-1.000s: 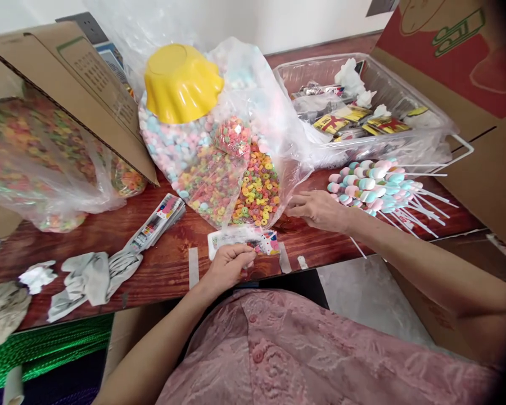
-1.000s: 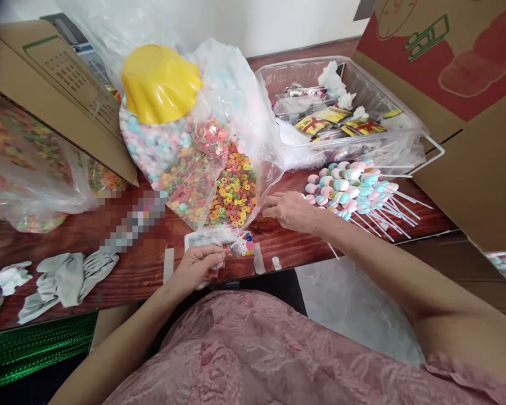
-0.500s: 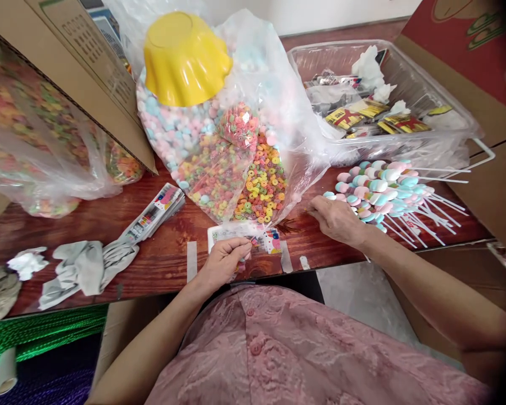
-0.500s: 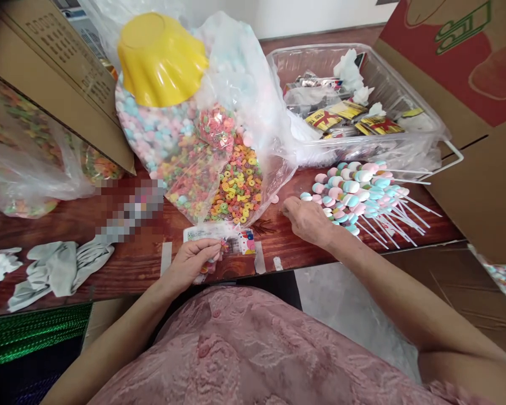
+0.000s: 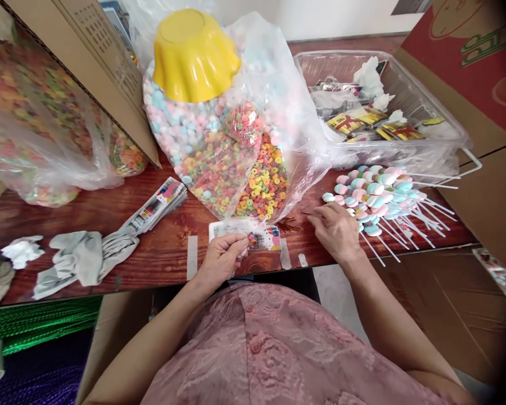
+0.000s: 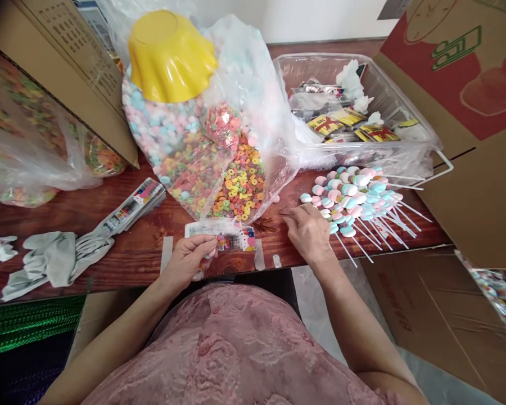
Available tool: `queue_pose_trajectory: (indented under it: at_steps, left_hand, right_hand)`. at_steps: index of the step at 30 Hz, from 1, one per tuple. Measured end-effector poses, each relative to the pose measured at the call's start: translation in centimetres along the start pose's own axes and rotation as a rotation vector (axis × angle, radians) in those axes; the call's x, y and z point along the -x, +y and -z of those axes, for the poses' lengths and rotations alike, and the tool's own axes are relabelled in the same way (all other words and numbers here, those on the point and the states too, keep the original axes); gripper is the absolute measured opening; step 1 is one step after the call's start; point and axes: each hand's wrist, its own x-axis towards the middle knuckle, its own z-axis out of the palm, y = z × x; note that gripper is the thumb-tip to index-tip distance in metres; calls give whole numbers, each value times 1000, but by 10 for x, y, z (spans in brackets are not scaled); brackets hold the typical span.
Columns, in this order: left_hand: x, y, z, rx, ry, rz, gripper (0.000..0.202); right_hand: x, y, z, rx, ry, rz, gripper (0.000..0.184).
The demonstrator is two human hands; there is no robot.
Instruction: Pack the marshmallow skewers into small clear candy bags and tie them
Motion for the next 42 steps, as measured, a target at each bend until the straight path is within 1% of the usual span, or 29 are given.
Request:
queue_pose_trajectory:
  at_steps: [3,6,9,11,13,14,15,17,19,21,23,25,27,29,32,33,34,35,37,38,40,42]
  left_hand:
    - [-2,-2,-3,-4,-21,10,36]
    - [-3,-3,-7,-5,-56,23,38]
    - [-2,-4,-7,1,-53,41,39]
    - [-2,-6,-6,-10,-42,42,39]
    - [-4,-10,-6,-24,-58,25,38]
    - [-5,-12,-7,-26,-79,10,38]
    - [-6,-13,-8,-25,-100,-17,37]
    - [-8,-14,-11,-17,-115,-101,33]
    - [-8,-13,-12,-16,-96,-162,27]
    - [-6,-11,-10,-11,-86,-150,21]
    - [-2,-11,-7,16,-101,-101,18]
    - [1,-11,-2,22,-111,-92,21]
    - [2,-12,1,-23,-105,-125,27]
    - [2,-13,4,-93,-89,-176,31]
    - [0,-11,5,-147,-38,-256,34]
    - [-1,-10,4,-149,-19,-279,34]
    - [-1,-8,4,-148,-3,-298,34]
    - [-2,-7,3,-146,9,-315,34]
    - [-2,-4,2,-142,20,-353,34]
    - [-2,-2,1,-145,23,-376,33]
    - [-1,1,-1,-173,19,-426,31]
    - [1,6,-2,-228,-6,-470,30]
  right_hand:
    - [-7,-7,-9,53,-69,36,24]
    - [-19,-5,-13,40,-127,68,24]
    - [-20,-4,-5,-41,-123,94,20]
    - [-13,-14,6,-125,-111,108,20]
    - [-1,-36,16,-250,-76,113,19]
    - [5,-51,19,-425,-3,103,15]
    - [11,-67,20,-582,38,117,13]
    - [20,-98,17,-757,-24,224,18]
    - [25,-119,8,-816,-18,248,23]
    - [27,-127,-2,-846,-41,219,25]
    - [28,-125,-8,-887,-114,176,25]
    - [28,-121,-12,-936,-180,146,23]
    - [28,-121,-13,-972,-199,115,21]
    - [29,-124,-13,-974,-177,68,26]
    - [34,-132,-12,-997,-44,-36,42]
    - [36,-134,-12,-1022,2,-72,43]
    - [38,-135,-11,-1045,26,-108,38]
    - [39,-136,-10,-1070,18,-147,30]
    - [38,-135,-9,-1139,-84,-230,11]
    - [36,-134,-9,-1193,-150,-272,10]
    - [30,-129,-9,-1352,-296,-338,15]
    - [22,-122,-10,-1497,-485,-362,23]
